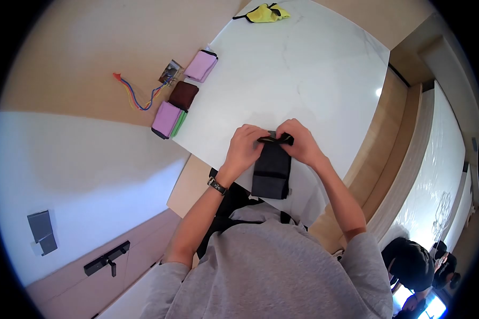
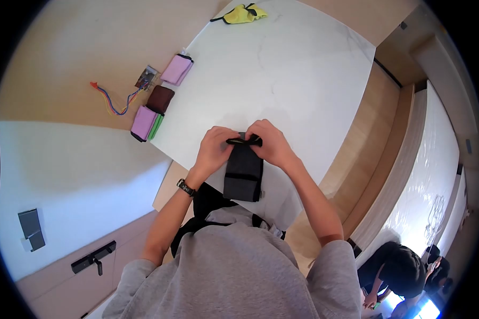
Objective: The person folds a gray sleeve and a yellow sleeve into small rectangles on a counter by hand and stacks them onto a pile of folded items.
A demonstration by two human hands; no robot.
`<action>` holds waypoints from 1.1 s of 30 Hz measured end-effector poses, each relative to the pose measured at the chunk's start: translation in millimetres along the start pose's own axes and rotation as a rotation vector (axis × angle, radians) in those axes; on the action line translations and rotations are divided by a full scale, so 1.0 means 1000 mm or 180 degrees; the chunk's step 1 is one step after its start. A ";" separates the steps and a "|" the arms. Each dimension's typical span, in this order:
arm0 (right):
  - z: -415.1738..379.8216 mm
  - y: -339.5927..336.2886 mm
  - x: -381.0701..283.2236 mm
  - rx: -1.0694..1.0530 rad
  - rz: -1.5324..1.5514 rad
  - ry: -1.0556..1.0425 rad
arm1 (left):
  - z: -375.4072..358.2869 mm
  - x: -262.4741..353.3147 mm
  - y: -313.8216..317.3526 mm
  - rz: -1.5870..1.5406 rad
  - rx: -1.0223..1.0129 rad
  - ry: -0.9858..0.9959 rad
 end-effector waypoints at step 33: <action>-0.069 -0.006 0.004 0.0844 0.0021 -0.0215 | -0.036 0.007 -0.003 -0.0300 -0.0008 0.0254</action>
Point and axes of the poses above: each hand's wrist, its own z-axis towards the middle knuckle, its own y-axis out of the palm, x = y × z, the point moved 7 cm from there along z, towards the middle knuckle, and after that the axes turned 5 degrees about x, right-handed, at the moved point
